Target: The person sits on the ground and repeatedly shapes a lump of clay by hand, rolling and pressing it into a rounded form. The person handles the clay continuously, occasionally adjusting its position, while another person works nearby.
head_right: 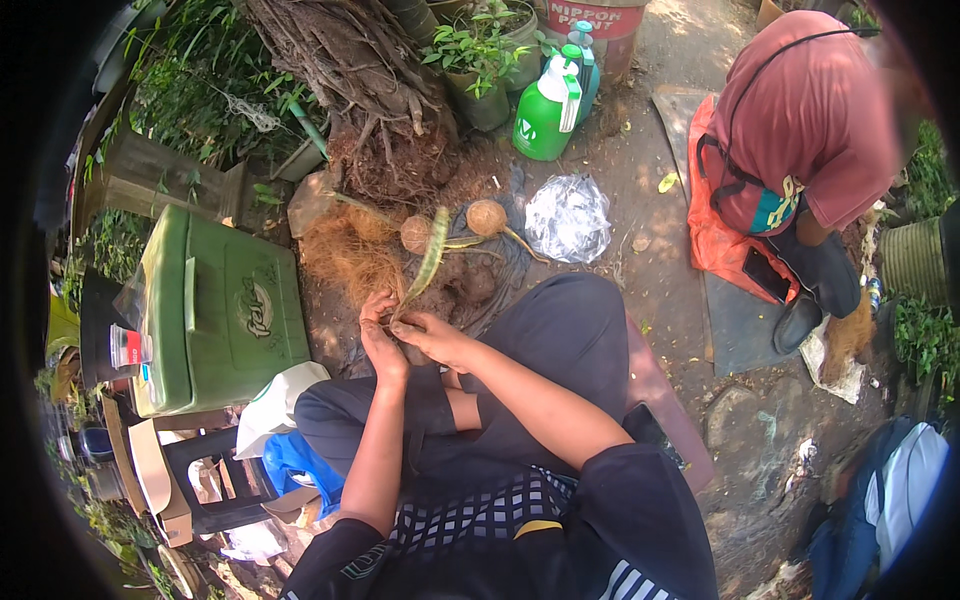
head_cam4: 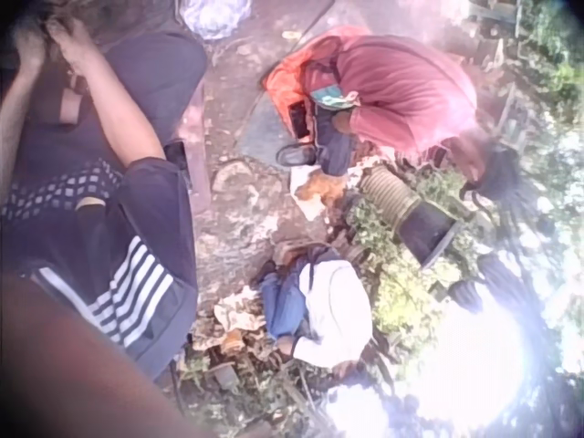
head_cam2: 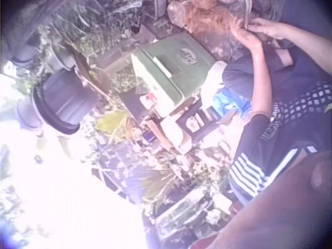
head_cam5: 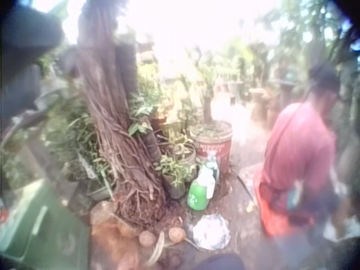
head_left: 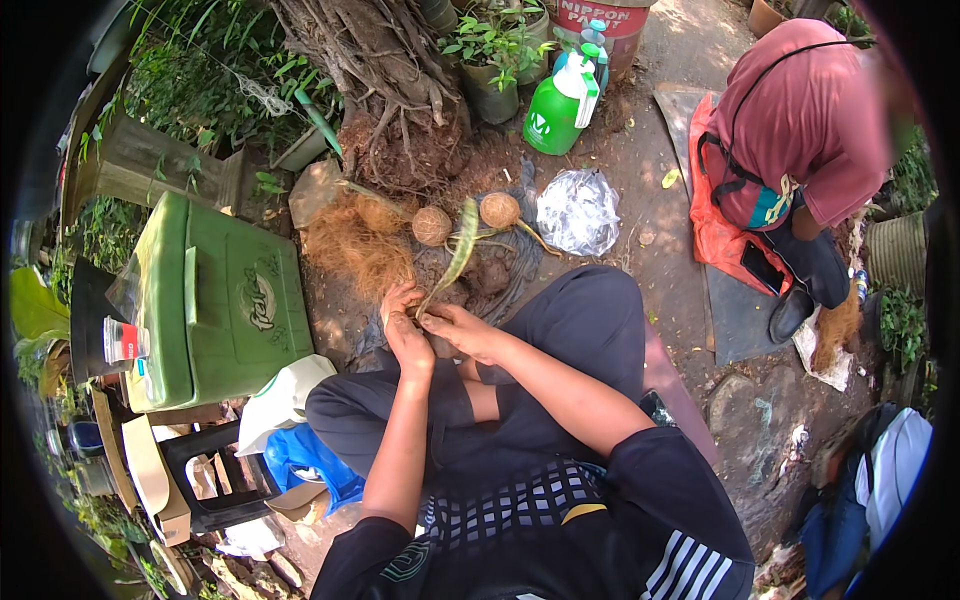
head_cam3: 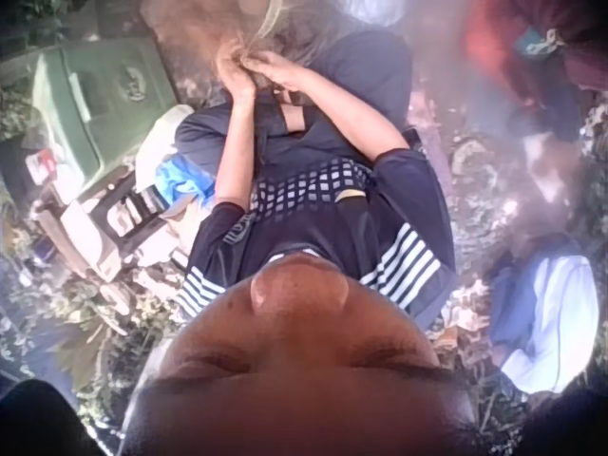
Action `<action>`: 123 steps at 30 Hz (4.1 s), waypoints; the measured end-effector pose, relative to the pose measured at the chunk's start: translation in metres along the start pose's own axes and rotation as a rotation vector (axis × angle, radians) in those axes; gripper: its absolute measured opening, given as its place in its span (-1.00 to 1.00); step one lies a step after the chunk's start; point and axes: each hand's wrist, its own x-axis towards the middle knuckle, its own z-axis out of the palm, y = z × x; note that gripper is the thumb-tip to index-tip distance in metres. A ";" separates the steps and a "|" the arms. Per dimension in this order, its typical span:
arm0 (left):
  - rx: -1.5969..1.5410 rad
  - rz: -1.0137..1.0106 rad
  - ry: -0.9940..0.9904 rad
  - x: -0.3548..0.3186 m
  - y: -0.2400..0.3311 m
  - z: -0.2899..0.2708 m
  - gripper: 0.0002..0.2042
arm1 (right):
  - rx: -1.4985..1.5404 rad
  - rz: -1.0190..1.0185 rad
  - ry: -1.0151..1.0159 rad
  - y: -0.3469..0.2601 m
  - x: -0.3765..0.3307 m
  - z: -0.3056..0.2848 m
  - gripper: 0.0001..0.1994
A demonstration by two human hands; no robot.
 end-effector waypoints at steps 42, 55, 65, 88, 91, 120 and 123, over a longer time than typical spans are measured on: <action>0.076 -0.388 -0.424 -0.012 -0.029 -0.034 -0.73 | -0.368 0.037 0.434 0.019 0.017 -0.022 -0.76; -0.084 -0.418 -0.482 -0.016 -0.030 -0.032 -0.52 | 0.010 -0.060 0.450 0.018 0.017 -0.017 -0.65; -0.236 -0.496 -0.372 -0.019 -0.055 -0.025 -0.47 | -0.403 -0.194 0.300 0.021 0.015 0.000 -0.61; -0.304 -0.363 -0.230 -0.024 -0.037 -0.035 -0.53 | -1.280 -0.447 0.235 0.008 0.001 -0.001 -0.60; -0.182 -0.305 -0.192 -0.024 -0.039 -0.035 -0.51 | -1.098 -0.437 0.233 0.013 0.003 -0.004 -0.58; -0.578 -0.554 -0.190 -0.022 -0.039 -0.033 -0.57 | -1.251 -0.517 0.315 0.027 0.007 0.008 -0.42; -0.684 -0.764 -0.148 -0.014 -0.033 -0.043 -0.57 | -1.244 -0.478 0.242 0.024 0.007 0.006 -0.44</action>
